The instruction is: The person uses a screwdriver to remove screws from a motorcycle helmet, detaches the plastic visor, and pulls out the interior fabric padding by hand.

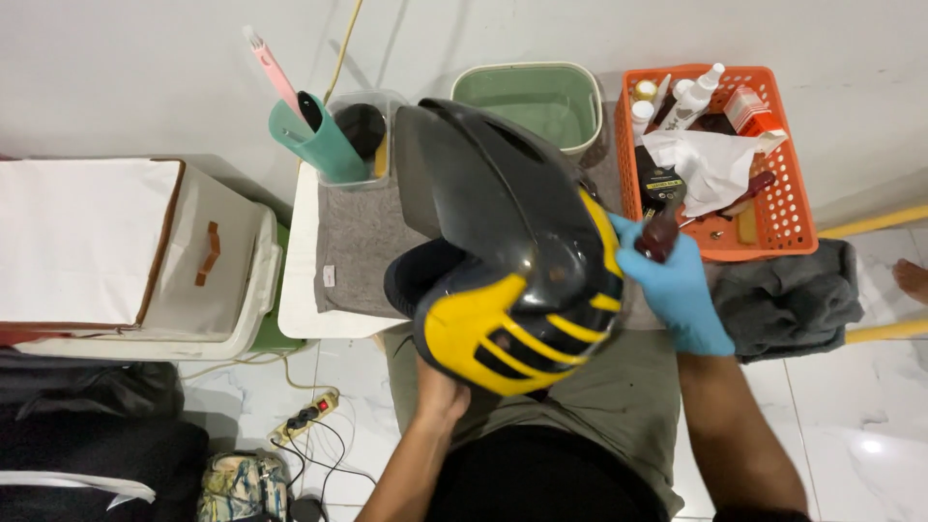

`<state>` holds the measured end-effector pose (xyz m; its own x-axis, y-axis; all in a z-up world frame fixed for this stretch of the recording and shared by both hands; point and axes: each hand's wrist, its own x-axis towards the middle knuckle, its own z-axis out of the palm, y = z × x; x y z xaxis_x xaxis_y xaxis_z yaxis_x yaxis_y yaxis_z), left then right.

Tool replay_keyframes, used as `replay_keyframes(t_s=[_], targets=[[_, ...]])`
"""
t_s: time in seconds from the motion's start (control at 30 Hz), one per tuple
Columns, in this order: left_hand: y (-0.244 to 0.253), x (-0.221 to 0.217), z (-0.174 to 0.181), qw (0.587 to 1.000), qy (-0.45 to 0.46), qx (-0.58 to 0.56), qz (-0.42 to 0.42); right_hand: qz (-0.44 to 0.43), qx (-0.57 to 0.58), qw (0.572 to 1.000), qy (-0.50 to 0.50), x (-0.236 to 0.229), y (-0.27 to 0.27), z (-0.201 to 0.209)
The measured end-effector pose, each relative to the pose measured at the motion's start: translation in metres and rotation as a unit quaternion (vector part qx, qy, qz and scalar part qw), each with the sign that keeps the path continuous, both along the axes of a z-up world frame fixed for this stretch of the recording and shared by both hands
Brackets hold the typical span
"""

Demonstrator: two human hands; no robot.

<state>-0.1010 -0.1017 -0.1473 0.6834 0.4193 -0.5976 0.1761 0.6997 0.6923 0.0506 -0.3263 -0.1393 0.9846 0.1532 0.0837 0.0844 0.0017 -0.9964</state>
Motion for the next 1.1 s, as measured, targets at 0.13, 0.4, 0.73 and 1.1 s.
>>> replay_keyframes(t_s=[0.13,0.4,0.73,1.1], targets=[[0.002,-0.007,-0.038,0.999,-0.037,0.017,-0.002,0.032,-0.105,0.994,0.002,0.028,0.006,0.001],[-0.008,-0.008,-0.025,0.999,-0.050,-0.006,-0.009,0.068,-0.180,0.981,0.002,0.037,0.043,0.071],[-0.016,-0.010,0.012,1.000,-0.011,0.006,-0.020,0.085,-0.154,0.984,-0.015,0.007,0.060,0.114],[0.051,0.009,0.066,0.696,-0.344,0.576,0.254,0.068,-0.164,0.983,0.054,0.005,0.063,0.123]])
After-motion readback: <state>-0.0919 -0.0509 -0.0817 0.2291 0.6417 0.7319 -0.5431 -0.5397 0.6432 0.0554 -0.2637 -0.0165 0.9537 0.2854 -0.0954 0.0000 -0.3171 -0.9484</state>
